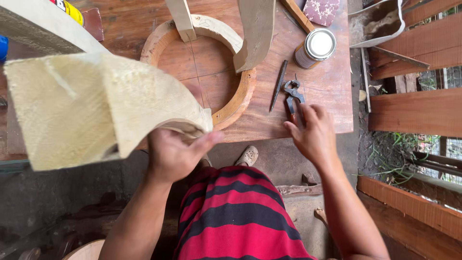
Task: The person assembles the legs of a wooden stool by applying wood filler to the joints with a putty knife and fitting the curved legs into the circular base.
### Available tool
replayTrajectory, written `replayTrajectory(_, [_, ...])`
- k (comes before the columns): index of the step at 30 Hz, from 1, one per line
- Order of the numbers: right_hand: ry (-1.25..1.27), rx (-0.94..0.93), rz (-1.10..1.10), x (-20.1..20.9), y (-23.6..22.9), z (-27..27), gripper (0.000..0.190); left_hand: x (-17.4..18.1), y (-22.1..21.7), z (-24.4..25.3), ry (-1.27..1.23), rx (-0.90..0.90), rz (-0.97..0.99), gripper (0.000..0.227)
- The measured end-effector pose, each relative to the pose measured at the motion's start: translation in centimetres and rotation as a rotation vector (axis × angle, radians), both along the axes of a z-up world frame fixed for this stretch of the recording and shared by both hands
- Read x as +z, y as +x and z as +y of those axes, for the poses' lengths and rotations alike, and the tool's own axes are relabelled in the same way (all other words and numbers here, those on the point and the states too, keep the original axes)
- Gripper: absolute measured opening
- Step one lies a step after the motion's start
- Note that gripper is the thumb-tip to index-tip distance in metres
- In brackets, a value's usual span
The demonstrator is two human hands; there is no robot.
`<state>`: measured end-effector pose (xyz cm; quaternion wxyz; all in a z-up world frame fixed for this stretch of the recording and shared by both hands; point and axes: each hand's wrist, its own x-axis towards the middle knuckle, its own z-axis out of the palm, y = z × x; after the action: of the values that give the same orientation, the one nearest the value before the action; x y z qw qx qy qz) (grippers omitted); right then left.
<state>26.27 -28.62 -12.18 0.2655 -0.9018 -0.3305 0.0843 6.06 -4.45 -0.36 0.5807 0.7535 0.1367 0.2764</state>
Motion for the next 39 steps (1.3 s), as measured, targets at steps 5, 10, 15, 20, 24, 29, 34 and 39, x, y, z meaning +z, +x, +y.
replayTrajectory(5, [0.033, -0.036, -0.064, -1.3, 1.1, 2.4, 0.042, 0.1, 2.0, 0.6, 0.111, 0.047, 0.027, 0.025])
replayTrajectory(10, [-0.022, 0.016, -0.153, -1.5, 1.9, 3.2, 0.050, -0.2, 2.1, 0.7, 0.289, 0.080, 0.058, 0.024])
replayTrajectory(15, [-0.022, 0.034, -0.016, -1.7, 2.0, 2.4, 0.059, -0.3, 2.0, -0.1, 0.127, 0.114, 0.074, 0.021])
replayTrajectory(20, [0.062, 0.037, 0.013, -3.2, 2.7, 2.0, 0.059, -1.0, 1.9, 0.1, 0.219, 0.101, 0.012, 0.022])
replayTrajectory(24, [0.148, 0.020, 0.016, -4.2, 2.5, 1.6, 0.056, -2.2, 2.1, 0.0, 0.004, 0.159, -0.021, 0.019])
replayTrajectory(29, [0.128, 0.038, -0.014, -5.1, 2.4, 0.9, 0.051, -2.3, 0.7, -1.0, -0.003, 0.198, 0.072, 0.037])
replayTrajectory(34, [0.108, 0.086, -0.130, -8.7, 3.3, -0.3, 0.049, -1.1, -6.0, 2.4, 0.112, 0.289, -0.018, 0.030])
replayTrajectory(39, [0.173, 0.128, -0.277, -12.9, 4.3, -1.2, 0.053, -1.5, -19.1, 13.7, 0.715, 0.837, 0.330, 0.014])
